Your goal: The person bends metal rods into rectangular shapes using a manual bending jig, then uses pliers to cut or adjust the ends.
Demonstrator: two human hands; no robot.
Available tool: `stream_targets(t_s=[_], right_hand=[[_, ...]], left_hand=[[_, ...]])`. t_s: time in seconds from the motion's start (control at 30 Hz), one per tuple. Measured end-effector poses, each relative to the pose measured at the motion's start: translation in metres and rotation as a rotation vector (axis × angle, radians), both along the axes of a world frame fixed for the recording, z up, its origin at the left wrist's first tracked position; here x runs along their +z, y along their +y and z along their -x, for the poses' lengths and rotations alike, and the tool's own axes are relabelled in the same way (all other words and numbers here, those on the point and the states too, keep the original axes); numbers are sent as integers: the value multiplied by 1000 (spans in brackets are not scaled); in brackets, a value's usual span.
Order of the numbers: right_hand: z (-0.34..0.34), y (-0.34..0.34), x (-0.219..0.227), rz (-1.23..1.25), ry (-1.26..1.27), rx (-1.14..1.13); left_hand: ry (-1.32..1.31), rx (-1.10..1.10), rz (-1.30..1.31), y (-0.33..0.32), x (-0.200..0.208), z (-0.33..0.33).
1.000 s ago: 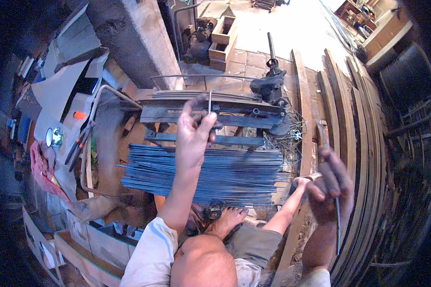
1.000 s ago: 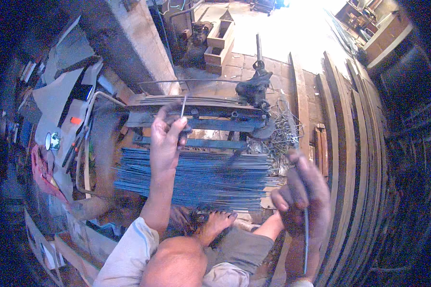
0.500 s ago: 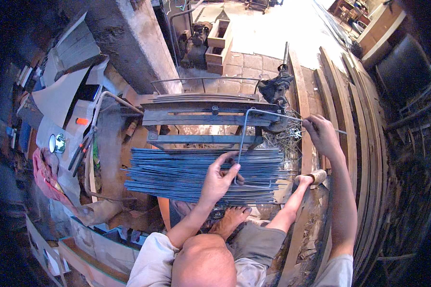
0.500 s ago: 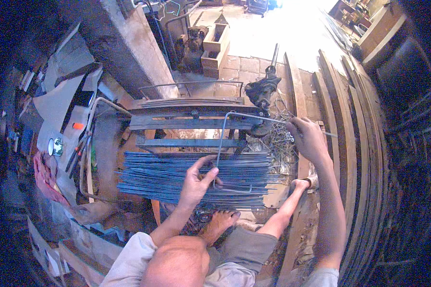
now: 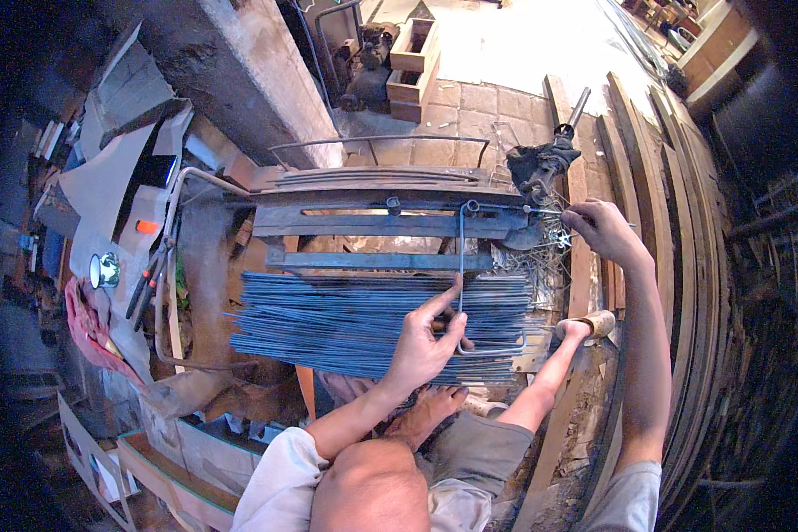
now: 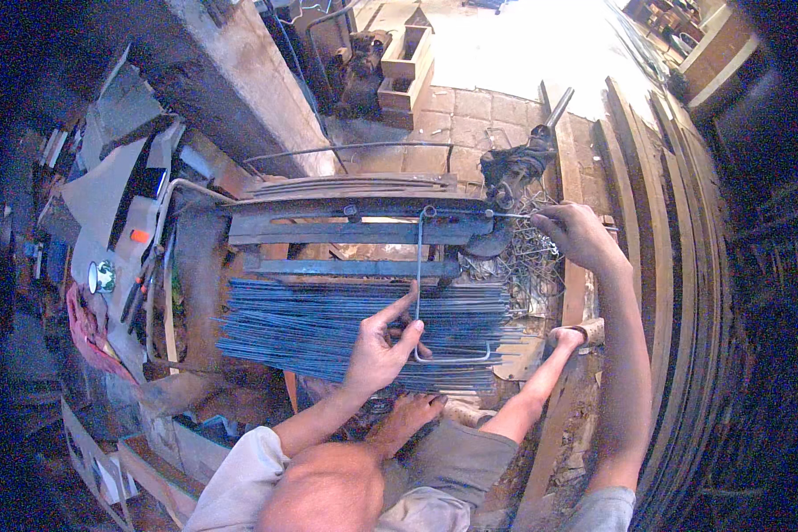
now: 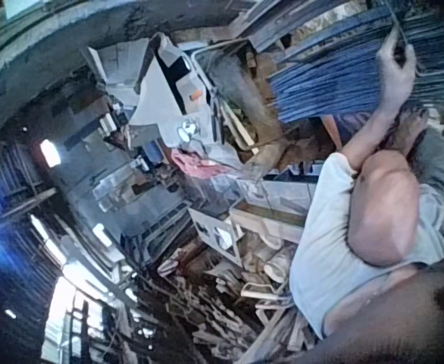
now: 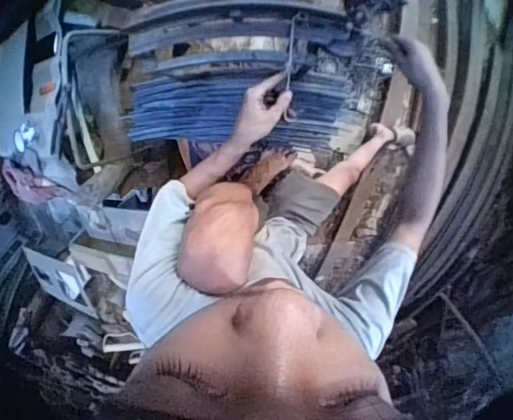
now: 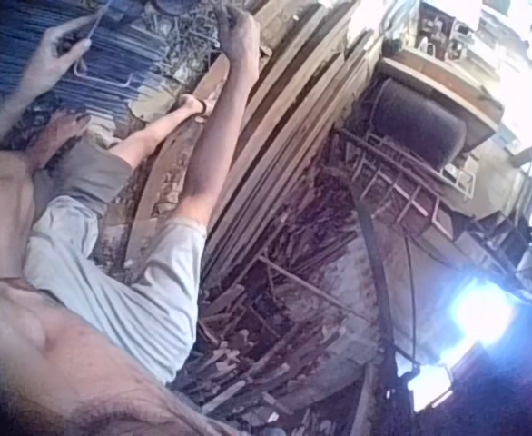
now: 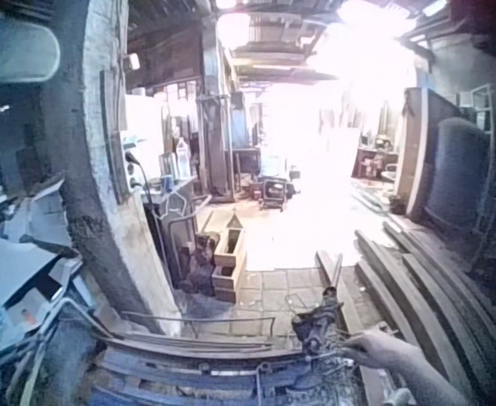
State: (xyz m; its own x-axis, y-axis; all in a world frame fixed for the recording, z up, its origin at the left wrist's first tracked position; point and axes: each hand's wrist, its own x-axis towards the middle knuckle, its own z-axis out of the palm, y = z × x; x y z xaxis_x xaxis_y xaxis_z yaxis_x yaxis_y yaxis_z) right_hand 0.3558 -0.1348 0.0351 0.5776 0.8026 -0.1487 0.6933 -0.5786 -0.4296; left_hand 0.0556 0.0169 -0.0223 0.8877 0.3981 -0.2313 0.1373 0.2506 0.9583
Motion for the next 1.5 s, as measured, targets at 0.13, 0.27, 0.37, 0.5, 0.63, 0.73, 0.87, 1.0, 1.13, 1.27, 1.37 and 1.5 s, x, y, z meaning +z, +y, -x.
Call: stream_targets(t_s=[0.13, 0.27, 0.37, 0.5, 0.63, 0.73, 0.87, 1.0, 1.13, 1.27, 1.37, 1.5], right_hand=[[-23, 9, 5, -182, -66, -68], [-58, 50, 9, -122, -559, -68], [-101, 54, -13, 323, -753, 33], [-101, 82, -8, 525, -513, 108], [-111, 68, -16, 398, -603, 121], [-124, 60, -27, 337, -597, 162], [-121, 53, -40, 241, -576, 78], [-121, 51, -55, 145, -599, 28], [-113, 44, -55, 102, -582, -35], [-119, 31, -63, 131, -588, -108], [-90, 15, -46, 163, -546, -121], [-66, -36, -43, 256, -555, -159]], left_hand=[[8, -9, -2, -1, 6, -2], [54, 13, 42, 1, 19, 0], [67, -1, 75, -2, 32, -8], [121, 18, 73, 0, 33, -3], [130, 11, 36, 3, 32, -3], [147, 11, 23, -1, 32, -2], [160, 17, -25, -5, 31, -3], [140, 39, -25, -8, 28, -4], [140, 40, -76, -9, 27, -2], [172, 26, -106, -12, 38, -5], [205, 62, -125, -9, 40, 4], [138, 106, -66, -10, 25, 6]])
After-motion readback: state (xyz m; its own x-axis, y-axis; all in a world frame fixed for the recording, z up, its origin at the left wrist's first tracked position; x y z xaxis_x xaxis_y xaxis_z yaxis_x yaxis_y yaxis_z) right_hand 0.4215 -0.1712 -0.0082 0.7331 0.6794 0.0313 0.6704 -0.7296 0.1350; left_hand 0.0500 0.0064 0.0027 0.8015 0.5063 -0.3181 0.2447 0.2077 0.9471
